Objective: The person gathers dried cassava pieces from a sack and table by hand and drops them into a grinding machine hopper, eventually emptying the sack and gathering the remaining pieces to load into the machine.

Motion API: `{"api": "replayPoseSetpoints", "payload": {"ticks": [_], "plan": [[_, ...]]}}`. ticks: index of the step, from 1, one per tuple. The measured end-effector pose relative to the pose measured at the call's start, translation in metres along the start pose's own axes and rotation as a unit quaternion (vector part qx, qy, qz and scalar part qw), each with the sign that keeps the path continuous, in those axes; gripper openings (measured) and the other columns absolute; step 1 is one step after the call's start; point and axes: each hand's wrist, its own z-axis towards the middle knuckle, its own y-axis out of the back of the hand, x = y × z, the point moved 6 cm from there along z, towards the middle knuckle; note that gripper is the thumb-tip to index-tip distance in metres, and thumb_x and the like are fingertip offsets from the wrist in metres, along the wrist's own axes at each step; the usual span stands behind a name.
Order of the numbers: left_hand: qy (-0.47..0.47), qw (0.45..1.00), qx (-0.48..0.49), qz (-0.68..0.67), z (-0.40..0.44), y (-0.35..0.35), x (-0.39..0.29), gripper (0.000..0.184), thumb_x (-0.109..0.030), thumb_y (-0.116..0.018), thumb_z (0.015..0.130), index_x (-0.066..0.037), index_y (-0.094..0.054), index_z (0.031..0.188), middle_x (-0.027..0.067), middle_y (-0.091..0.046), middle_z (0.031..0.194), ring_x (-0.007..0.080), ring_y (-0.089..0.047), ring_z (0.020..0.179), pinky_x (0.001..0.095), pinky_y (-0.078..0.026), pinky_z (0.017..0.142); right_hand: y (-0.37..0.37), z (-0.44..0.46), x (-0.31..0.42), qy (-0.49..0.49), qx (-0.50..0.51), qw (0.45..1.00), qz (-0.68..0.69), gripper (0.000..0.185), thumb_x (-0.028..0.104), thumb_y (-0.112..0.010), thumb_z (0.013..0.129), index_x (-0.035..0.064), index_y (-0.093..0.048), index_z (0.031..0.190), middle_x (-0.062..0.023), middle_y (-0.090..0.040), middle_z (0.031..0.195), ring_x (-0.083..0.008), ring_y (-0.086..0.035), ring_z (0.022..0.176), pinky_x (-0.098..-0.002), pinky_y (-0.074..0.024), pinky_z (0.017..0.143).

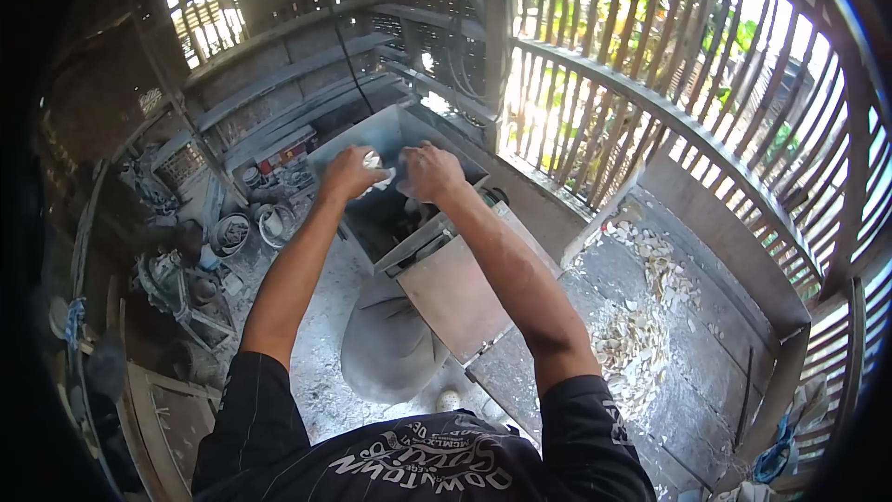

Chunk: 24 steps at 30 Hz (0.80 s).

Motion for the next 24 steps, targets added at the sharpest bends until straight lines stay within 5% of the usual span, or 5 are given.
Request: {"api": "replayPoseSetpoints", "payload": {"ticks": [3,11,19,21,24], "plan": [[-0.005,0.997,0.074,0.026,0.008,-0.018,0.008,0.046,-0.042,-0.086,0.071,-0.005,-0.074,0.095,0.0190,-0.073,0.099,0.0370,-0.070,0.097,0.0466,-0.054,0.084,0.023,-0.017,0.027,-0.026,0.087,0.994,-0.067,0.092,0.073,-0.074,0.069,0.0238,-0.056,0.144,-0.0120,-0.067,0.129,-0.0309,-0.062,0.124,-0.0474,-0.0499,0.100],[-0.083,0.981,0.167,0.051,-0.002,-0.021,-0.005,0.076,-0.049,-0.082,0.075,-0.003,-0.065,0.133,0.0231,-0.063,0.135,0.0367,-0.059,0.128,0.0429,-0.045,0.108,0.085,-0.176,0.024,-0.069,-0.312,0.938,0.133,0.080,0.052,-0.081,0.076,0.0084,-0.058,0.138,-0.0156,-0.060,0.134,-0.0358,-0.053,0.129,-0.0491,-0.0377,0.111],[-0.219,0.858,-0.402,-0.234,-0.161,0.049,-0.109,0.026,-0.010,-0.057,0.103,0.005,-0.065,0.122,0.0225,-0.064,0.131,0.0340,-0.062,0.119,0.0446,-0.050,0.103,0.023,-0.525,-0.028,-0.463,-0.205,0.858,-0.087,0.110,0.068,-0.084,0.067,0.0106,-0.041,0.151,-0.0221,-0.039,0.154,-0.0433,-0.028,0.147,-0.0597,-0.0229,0.119],[-0.308,0.776,-0.332,-0.438,-0.216,-0.008,-0.173,0.017,-0.008,-0.056,0.098,0.005,-0.065,0.106,0.0232,-0.066,0.116,0.0345,-0.063,0.111,0.0486,-0.050,0.100,0.022,-0.569,-0.028,-0.510,-0.195,0.832,-0.094,0.106,0.066,-0.082,0.070,0.0093,-0.042,0.151,-0.0220,-0.039,0.154,-0.0434,-0.026,0.149,-0.0590,-0.0222,0.120],[-0.302,0.886,-0.030,-0.351,-0.244,-0.115,-0.252,0.040,-0.015,-0.070,0.088,0.003,-0.063,0.123,0.0215,-0.061,0.131,0.0433,-0.052,0.129,0.0535,-0.039,0.111,0.031,-0.615,-0.083,-0.534,-0.260,0.800,-0.090,0.096,0.062,-0.077,0.079,0.0077,-0.043,0.150,-0.0224,-0.041,0.153,-0.0440,-0.029,0.147,-0.0570,-0.0237,0.120]]}}
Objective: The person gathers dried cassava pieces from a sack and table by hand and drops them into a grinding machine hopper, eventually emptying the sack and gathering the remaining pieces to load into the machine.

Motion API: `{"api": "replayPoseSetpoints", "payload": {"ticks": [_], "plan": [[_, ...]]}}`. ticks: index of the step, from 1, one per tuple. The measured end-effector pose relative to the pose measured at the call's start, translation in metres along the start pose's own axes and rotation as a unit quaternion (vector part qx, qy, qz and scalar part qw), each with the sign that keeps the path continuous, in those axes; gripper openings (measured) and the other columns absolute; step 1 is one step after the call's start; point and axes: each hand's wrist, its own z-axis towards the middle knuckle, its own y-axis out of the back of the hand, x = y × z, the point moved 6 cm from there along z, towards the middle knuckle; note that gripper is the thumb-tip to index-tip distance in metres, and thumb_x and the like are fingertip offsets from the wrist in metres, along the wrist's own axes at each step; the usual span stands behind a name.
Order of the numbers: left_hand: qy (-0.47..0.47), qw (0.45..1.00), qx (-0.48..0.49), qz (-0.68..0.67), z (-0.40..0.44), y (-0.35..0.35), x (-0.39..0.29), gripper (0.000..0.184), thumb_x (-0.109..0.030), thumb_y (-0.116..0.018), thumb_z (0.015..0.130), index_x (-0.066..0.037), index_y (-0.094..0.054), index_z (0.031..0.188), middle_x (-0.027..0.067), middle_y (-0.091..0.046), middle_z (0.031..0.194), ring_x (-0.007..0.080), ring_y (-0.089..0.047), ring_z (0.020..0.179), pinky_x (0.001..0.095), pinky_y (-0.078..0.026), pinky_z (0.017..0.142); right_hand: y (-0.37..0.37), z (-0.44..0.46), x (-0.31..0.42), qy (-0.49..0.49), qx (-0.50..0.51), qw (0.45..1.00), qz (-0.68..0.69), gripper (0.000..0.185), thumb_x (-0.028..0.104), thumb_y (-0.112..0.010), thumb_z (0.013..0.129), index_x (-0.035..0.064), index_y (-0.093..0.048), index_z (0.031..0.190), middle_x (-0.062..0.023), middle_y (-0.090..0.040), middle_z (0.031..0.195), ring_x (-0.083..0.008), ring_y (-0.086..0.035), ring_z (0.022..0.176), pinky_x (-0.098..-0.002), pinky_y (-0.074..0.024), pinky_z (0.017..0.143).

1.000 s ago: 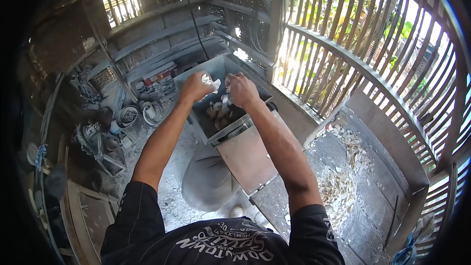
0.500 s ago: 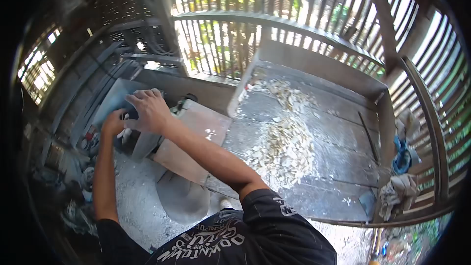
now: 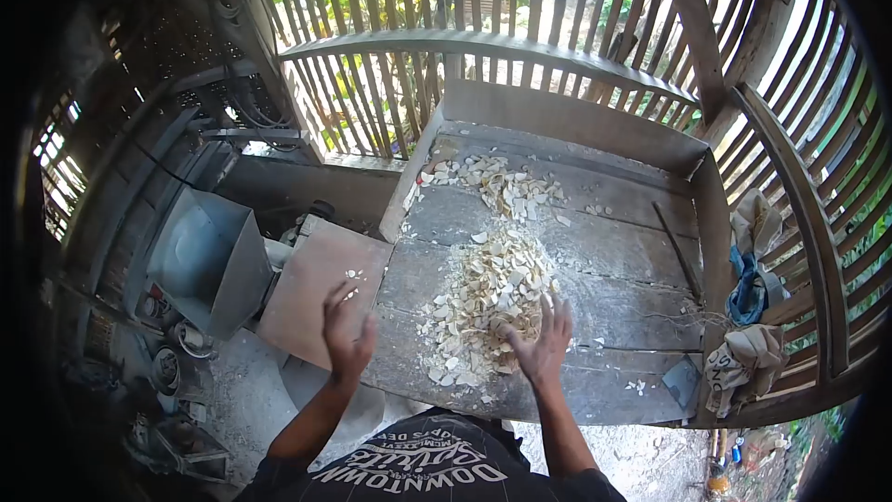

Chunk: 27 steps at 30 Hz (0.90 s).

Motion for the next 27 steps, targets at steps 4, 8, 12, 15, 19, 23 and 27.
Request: {"api": "replayPoseSetpoints", "payload": {"ticks": [4,8,12,15,19,23,27], "plan": [[0.107,0.967,0.092,0.214,-0.012,-0.115,0.072,0.070,-0.034,-0.072,0.089,0.000,-0.049,0.146,0.0284,-0.047,0.148,0.0453,-0.035,0.145,0.0516,-0.027,0.121,-0.009,0.081,-0.080,-0.029,-0.033,0.999,-0.026,0.077,0.053,-0.070,0.090,0.0042,-0.049,0.146,-0.0243,-0.048,0.148,-0.0444,-0.038,0.142,-0.0525,-0.0294,0.118],[0.121,0.965,0.173,0.153,-0.007,-0.175,0.091,0.076,-0.044,-0.070,0.090,-0.001,-0.047,0.149,0.0316,-0.044,0.150,0.0474,-0.034,0.145,0.0499,-0.025,0.123,-0.034,0.156,-0.147,-0.074,0.018,0.996,-0.054,0.087,0.062,-0.069,0.087,-0.0023,-0.052,0.142,-0.0251,-0.050,0.147,-0.0434,-0.041,0.139,-0.0515,-0.0302,0.117],[0.101,0.982,0.102,0.124,0.047,-0.195,0.085,0.069,-0.032,-0.074,0.088,-0.002,-0.052,0.145,0.0283,-0.047,0.150,0.0438,-0.041,0.142,0.0481,-0.033,0.119,-0.071,0.242,-0.181,-0.077,0.075,0.993,-0.048,0.096,0.072,-0.061,0.087,-0.0037,-0.049,0.146,-0.0243,-0.042,0.156,-0.0419,-0.035,0.146,-0.0500,-0.0255,0.121],[0.109,0.960,0.096,0.239,0.097,-0.222,0.120,0.072,-0.029,-0.071,0.089,-0.001,-0.044,0.150,0.0256,-0.045,0.152,0.0416,-0.039,0.144,0.0464,-0.031,0.121,-0.107,0.295,-0.188,-0.075,0.127,0.988,-0.046,0.101,0.078,-0.052,0.087,0.0066,-0.036,0.157,-0.0207,-0.029,0.165,-0.0397,-0.022,0.153,-0.0489,-0.0143,0.125],[0.037,0.917,0.156,0.365,0.123,-0.258,0.155,0.076,-0.031,-0.067,0.091,-0.001,-0.037,0.153,0.0257,-0.039,0.157,0.0410,-0.031,0.149,0.0498,-0.020,0.125,-0.156,0.343,-0.179,-0.017,0.179,0.982,-0.064,0.098,0.077,-0.047,0.090,0.0127,-0.029,0.161,-0.0197,-0.023,0.167,-0.0382,-0.015,0.156,-0.0484,-0.0084,0.127],[0.049,0.933,0.178,0.310,0.118,-0.295,0.166,0.064,-0.033,-0.062,0.094,-0.003,-0.047,0.149,0.0219,-0.041,0.157,0.0406,-0.030,0.150,0.0541,-0.015,0.126,-0.185,0.358,-0.114,0.103,0.218,0.969,0.057,0.086,0.064,-0.056,0.094,0.0088,-0.036,0.157,-0.0225,-0.031,0.163,-0.0401,-0.025,0.152,-0.0473,-0.0196,0.125],[0.015,0.984,0.166,0.058,0.126,-0.280,0.131,0.049,-0.018,-0.065,0.090,-0.007,-0.060,0.137,0.0188,-0.062,0.134,0.0376,-0.055,0.129,0.0465,-0.037,0.116,-0.193,0.343,-0.046,0.139,0.304,0.895,0.297,0.063,0.050,-0.059,0.099,0.0073,-0.054,0.144,-0.0221,-0.058,0.143,-0.0356,-0.049,0.139,-0.0429,-0.0382,0.115]]}}
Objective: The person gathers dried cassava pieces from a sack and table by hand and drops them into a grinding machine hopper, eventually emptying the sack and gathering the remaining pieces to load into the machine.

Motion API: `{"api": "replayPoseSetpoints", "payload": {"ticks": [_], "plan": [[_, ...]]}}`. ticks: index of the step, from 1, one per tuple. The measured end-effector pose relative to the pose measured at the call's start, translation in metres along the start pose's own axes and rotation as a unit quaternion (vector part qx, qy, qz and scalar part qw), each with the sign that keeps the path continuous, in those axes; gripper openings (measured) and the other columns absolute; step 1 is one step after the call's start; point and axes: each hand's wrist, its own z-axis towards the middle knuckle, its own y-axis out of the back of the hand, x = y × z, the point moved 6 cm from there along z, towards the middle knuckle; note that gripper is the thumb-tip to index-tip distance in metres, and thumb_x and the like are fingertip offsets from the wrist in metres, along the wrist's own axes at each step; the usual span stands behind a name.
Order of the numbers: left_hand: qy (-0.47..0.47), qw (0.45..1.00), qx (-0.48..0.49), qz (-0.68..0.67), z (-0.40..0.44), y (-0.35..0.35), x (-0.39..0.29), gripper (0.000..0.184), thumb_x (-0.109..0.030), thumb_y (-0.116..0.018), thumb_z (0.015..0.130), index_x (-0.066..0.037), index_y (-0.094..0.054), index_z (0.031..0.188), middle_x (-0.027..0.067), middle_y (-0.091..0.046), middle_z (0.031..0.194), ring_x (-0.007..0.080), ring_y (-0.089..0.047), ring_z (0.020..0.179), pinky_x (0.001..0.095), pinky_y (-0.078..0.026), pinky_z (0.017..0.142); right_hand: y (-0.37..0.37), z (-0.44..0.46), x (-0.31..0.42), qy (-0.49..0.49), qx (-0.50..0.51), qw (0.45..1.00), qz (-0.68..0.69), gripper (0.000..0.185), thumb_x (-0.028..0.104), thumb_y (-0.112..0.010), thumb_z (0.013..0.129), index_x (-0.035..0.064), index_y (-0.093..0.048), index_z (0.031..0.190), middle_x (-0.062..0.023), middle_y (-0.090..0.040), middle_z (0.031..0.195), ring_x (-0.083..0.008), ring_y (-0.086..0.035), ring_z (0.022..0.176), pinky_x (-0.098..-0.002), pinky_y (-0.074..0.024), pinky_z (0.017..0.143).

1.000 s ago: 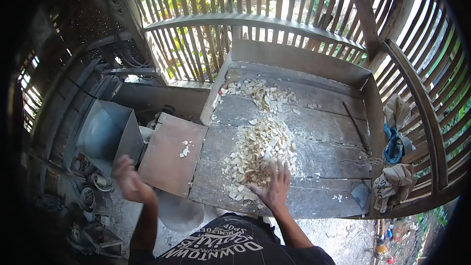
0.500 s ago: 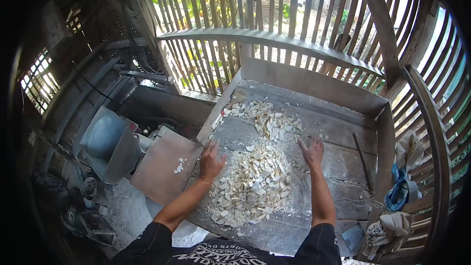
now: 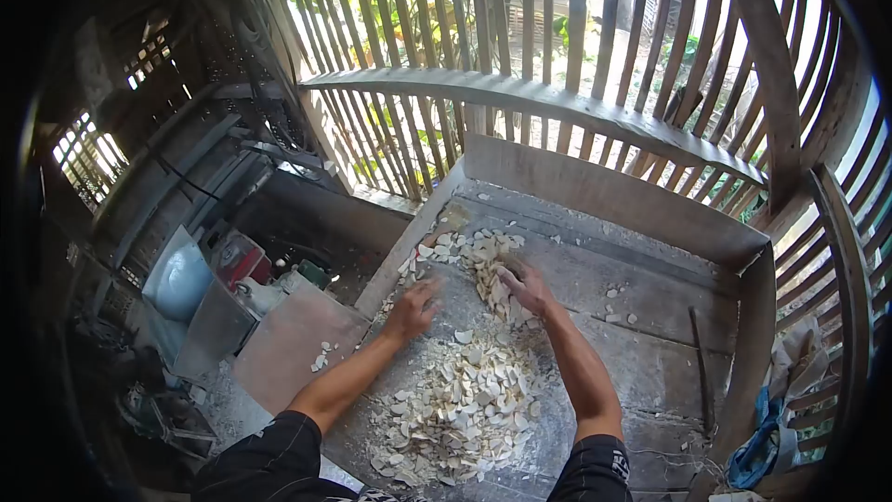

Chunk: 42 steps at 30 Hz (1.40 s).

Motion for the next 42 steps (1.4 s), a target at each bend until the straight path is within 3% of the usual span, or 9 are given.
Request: {"api": "replayPoseSetpoints", "payload": {"ticks": [3,10,13,14,19,28,31,35,42], "plan": [[-0.026,0.997,-0.062,-0.023,0.007,0.024,-0.003,0.044,-0.007,-0.066,0.084,-0.005,-0.066,0.128,0.0170,-0.069,0.118,0.0354,-0.064,0.112,0.0437,-0.049,0.102,0.008,0.035,0.023,-0.052,-0.042,0.992,0.108,0.056,0.044,-0.061,0.098,0.0063,-0.059,0.139,-0.0199,-0.064,0.134,-0.0359,-0.056,0.132,-0.0429,-0.0423,0.111],[0.067,0.990,-0.055,0.112,0.016,-0.001,0.036,0.057,-0.013,-0.062,0.088,-0.002,-0.054,0.143,0.0250,-0.044,0.153,0.0419,-0.039,0.145,0.0452,-0.034,0.120,-0.071,0.185,-0.004,0.037,-0.223,0.915,-0.334,0.048,0.047,-0.070,0.089,0.0081,-0.074,0.117,-0.0160,-0.075,0.111,-0.0386,-0.070,0.104,-0.0482,-0.0536,0.093],[0.064,0.992,-0.068,0.085,0.011,-0.006,0.037,0.054,-0.010,-0.061,0.087,-0.002,-0.056,0.140,0.0224,-0.048,0.151,0.0399,-0.041,0.143,0.0452,-0.036,0.119,-0.075,0.205,-0.018,-0.056,-0.071,0.981,-0.170,0.052,0.042,-0.079,0.083,0.0050,-0.072,0.119,-0.0166,-0.075,0.109,-0.0338,-0.071,0.100,-0.0452,-0.0548,0.090],[0.052,0.997,-0.053,0.024,0.007,-0.007,0.036,0.053,-0.010,-0.061,0.088,-0.002,-0.056,0.140,0.0214,-0.049,0.151,0.0392,-0.042,0.143,0.0453,-0.037,0.118,-0.074,0.199,-0.032,-0.181,-0.029,0.978,0.096,0.044,0.028,-0.081,0.085,0.0018,-0.070,0.118,-0.0130,-0.075,0.100,-0.0217,-0.070,0.093,-0.0368,-0.0553,0.085],[-0.019,0.992,0.002,-0.122,0.012,0.016,0.018,0.048,-0.006,-0.059,0.088,-0.003,-0.059,0.136,0.0174,-0.054,0.147,0.0370,-0.047,0.139,0.0452,-0.039,0.116,0.042,0.098,-0.026,-0.003,-0.206,0.913,0.351,0.029,0.019,-0.080,0.089,0.0006,-0.070,0.109,-0.0046,-0.070,0.094,-0.0131,-0.065,0.080,-0.0281,-0.0529,0.074],[0.076,0.985,0.050,0.148,0.090,-0.067,0.064,0.068,-0.048,-0.051,0.100,-0.006,-0.042,0.153,0.0270,-0.036,0.159,0.0439,-0.028,0.150,0.0505,-0.020,0.125,0.213,-0.242,-0.173,-0.245,-0.449,0.813,0.279,0.029,0.005,-0.071,0.090,0.0003,-0.067,0.119,-0.0065,-0.071,0.106,-0.0177,-0.071,0.088,-0.0300,-0.0564,0.071],[0.021,0.996,0.082,0.004,0.101,-0.084,0.051,0.060,-0.039,-0.055,0.099,-0.005,-0.049,0.148,0.0287,-0.041,0.154,0.0438,-0.032,0.148,0.0505,-0.021,0.124,0.251,-0.322,-0.161,-0.365,-0.425,0.828,0.012,0.029,0.014,-0.074,0.087,0.0021,-0.071,0.113,-0.0097,-0.072,0.110,-0.0222,-0.070,0.096,-0.0372,-0.0562,0.083],[-0.036,0.965,0.164,-0.203,0.112,-0.077,0.013,0.060,-0.039,-0.057,0.098,-0.006,-0.050,0.148,0.0284,-0.041,0.154,0.0437,-0.032,0.148,0.0505,-0.021,0.124,0.249,-0.276,-0.063,-0.308,-0.344,0.756,-0.465,0.041,0.034,-0.074,0.088,0.0042,-0.073,0.116,-0.0178,-0.066,0.131,-0.0336,-0.059,0.123,-0.0481,-0.0410,0.111],[0.039,0.993,0.106,0.036,0.165,-0.129,0.033,0.071,-0.050,-0.055,0.098,-0.015,-0.039,0.157,0.0226,-0.033,0.162,0.0410,-0.022,0.153,0.0524,-0.013,0.125,0.148,-0.140,-0.107,-0.271,-0.172,0.865,-0.387,0.090,0.065,-0.050,0.096,0.0044,-0.030,0.159,-0.0230,-0.023,0.166,-0.0419,-0.015,0.155,-0.0489,-0.0105,0.127]]}}
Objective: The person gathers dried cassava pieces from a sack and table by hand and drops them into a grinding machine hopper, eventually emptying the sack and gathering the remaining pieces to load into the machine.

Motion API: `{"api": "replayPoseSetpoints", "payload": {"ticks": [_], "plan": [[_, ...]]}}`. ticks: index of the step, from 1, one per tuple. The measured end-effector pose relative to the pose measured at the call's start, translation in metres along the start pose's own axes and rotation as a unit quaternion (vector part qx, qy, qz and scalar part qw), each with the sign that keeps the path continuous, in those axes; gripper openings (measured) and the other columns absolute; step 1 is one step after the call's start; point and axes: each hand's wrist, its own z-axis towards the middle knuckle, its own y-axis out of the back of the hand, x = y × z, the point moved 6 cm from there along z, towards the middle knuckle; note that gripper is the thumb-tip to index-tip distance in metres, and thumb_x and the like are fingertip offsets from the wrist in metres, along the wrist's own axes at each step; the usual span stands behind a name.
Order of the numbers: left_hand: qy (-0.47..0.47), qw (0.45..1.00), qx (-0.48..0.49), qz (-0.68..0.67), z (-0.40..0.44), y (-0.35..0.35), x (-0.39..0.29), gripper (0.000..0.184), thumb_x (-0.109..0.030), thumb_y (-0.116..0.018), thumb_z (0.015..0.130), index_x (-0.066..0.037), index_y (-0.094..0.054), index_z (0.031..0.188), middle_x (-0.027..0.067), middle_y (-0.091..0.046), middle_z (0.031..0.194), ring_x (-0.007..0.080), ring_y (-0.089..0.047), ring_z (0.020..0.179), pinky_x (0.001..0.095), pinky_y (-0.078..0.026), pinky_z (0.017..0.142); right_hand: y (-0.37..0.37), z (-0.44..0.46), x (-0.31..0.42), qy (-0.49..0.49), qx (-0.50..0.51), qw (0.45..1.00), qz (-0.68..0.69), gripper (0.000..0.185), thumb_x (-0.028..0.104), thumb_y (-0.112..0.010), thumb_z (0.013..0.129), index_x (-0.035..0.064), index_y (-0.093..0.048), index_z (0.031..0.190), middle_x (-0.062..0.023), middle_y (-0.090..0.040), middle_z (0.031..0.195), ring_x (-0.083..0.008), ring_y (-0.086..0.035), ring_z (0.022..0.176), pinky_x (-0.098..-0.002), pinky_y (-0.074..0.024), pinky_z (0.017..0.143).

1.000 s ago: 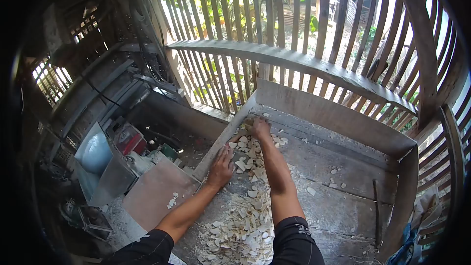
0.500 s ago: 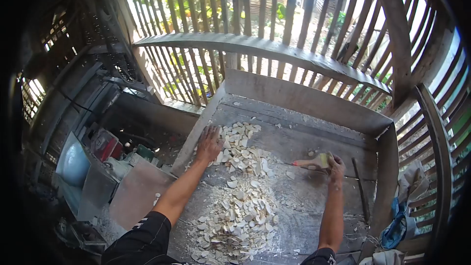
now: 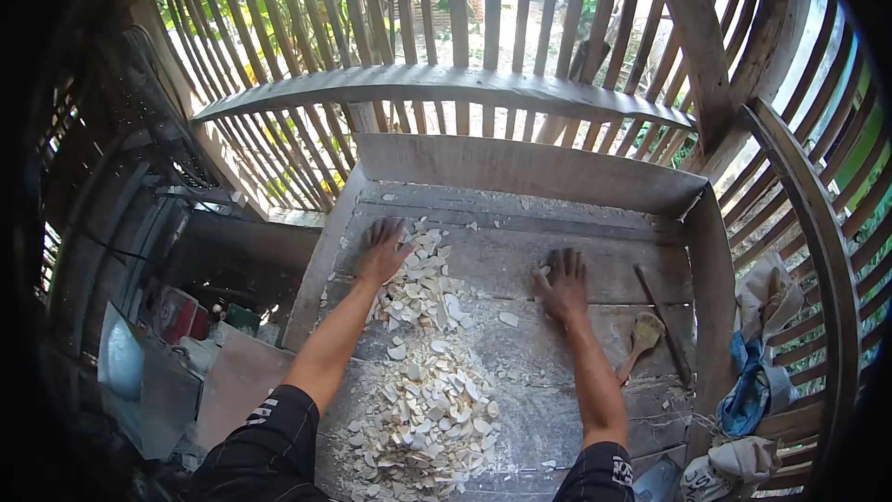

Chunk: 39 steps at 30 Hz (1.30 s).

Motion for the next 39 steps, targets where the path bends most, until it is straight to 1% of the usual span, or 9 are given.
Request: {"api": "replayPoseSetpoints", "payload": {"ticks": [5,12,21,27,32,34,35,37,39], "plan": [[-0.105,0.980,0.097,-0.137,0.013,-0.033,-0.041,0.061,-0.046,-0.049,0.102,-0.010,-0.047,0.151,0.0188,-0.042,0.158,0.0338,-0.029,0.152,0.0437,-0.017,0.125,-0.025,0.029,0.121,0.158,0.038,0.974,0.160,0.080,0.059,-0.051,0.097,0.0047,-0.038,0.155,-0.0231,-0.030,0.163,-0.0376,-0.020,0.154,-0.0451,-0.0147,0.126],[-0.054,0.917,0.221,-0.326,-0.066,0.008,-0.070,0.047,-0.031,-0.052,0.102,-0.001,-0.062,0.136,0.0180,-0.058,0.144,0.0303,-0.047,0.141,0.0371,-0.033,0.118,-0.035,0.001,0.189,0.310,0.171,0.882,0.311,0.064,0.051,-0.047,0.102,0.0071,-0.048,0.149,-0.0232,-0.049,0.150,-0.0408,-0.042,0.142,-0.0480,-0.0329,0.119],[-0.175,0.924,0.197,-0.278,-0.205,0.088,-0.083,0.054,-0.038,-0.059,0.097,-0.005,-0.060,0.140,0.0207,-0.054,0.147,0.0336,-0.050,0.138,0.0442,-0.035,0.117,0.031,-0.155,0.169,0.268,0.266,0.814,0.442,0.061,0.045,-0.048,0.104,0.0046,-0.048,0.149,-0.0206,-0.051,0.150,-0.0351,-0.048,0.138,-0.0458,-0.0341,0.118],[-0.007,0.994,-0.038,0.102,-0.141,0.057,0.013,0.053,-0.036,-0.058,0.098,-0.003,-0.060,0.138,0.0190,-0.045,0.156,0.0347,-0.041,0.145,0.0462,-0.030,0.121,0.015,-0.110,0.073,0.112,0.042,0.984,0.135,0.069,0.048,-0.050,0.103,0.0028,-0.040,0.154,-0.0208,-0.036,0.161,-0.0360,-0.029,0.151,-0.0476,-0.0207,0.125],[-0.157,0.949,0.129,-0.241,-0.157,0.020,-0.053,0.048,-0.031,-0.056,0.097,0.000,-0.064,0.134,0.0208,-0.054,0.148,0.0358,-0.045,0.141,0.0416,-0.033,0.119,0.000,-0.124,0.181,0.270,0.197,0.888,0.315,0.062,0.045,-0.046,0.106,0.0037,-0.043,0.153,-0.0210,-0.038,0.159,-0.0353,-0.030,0.151,-0.0441,-0.0220,0.124],[-0.046,0.896,0.200,-0.395,-0.174,0.034,-0.060,0.041,-0.028,-0.057,0.097,-0.001,-0.069,0.126,0.0201,-0.061,0.140,0.0347,-0.048,0.139,0.0432,-0.035,0.117,-0.023,-0.108,0.191,0.249,0.328,0.778,0.475,0.050,0.038,-0.045,0.108,0.0040,-0.057,0.143,-0.0200,-0.052,0.150,-0.0332,-0.042,0.144,-0.0422,-0.0291,0.121],[0.013,0.855,0.232,-0.464,-0.184,0.042,-0.061,0.038,-0.027,-0.058,0.097,-0.002,-0.072,0.122,0.0197,-0.064,0.136,0.0341,-0.050,0.138,0.0440,-0.036,0.116,-0.024,-0.085,0.181,0.210,0.289,0.786,0.505,0.050,0.038,-0.047,0.107,0.0039,-0.058,0.142,-0.0203,-0.053,0.149,-0.0337,-0.044,0.143,-0.0421,-0.0304,0.120],[0.009,0.898,0.134,-0.419,-0.189,0.066,-0.041,0.039,-0.026,-0.056,0.097,0.000,-0.072,0.120,0.0199,-0.067,0.130,0.0362,-0.056,0.131,0.0429,-0.039,0.114,-0.017,-0.030,0.161,0.127,0.215,0.790,0.560,0.049,0.038,-0.051,0.105,0.0036,-0.062,0.138,-0.0209,-0.055,0.147,-0.0346,-0.048,0.140,-0.0420,-0.0330,0.119],[0.014,0.938,0.042,-0.344,-0.201,0.091,-0.027,0.040,-0.027,-0.055,0.097,0.001,-0.071,0.122,0.0216,-0.067,0.129,0.0379,-0.057,0.129,0.0429,-0.040,0.114,-0.019,0.032,0.151,0.178,0.102,0.896,0.394,0.058,0.046,-0.052,0.103,0.0055,-0.057,0.144,-0.0210,-0.046,0.155,-0.0357,-0.040,0.146,-0.0429,-0.0285,0.121]]}}
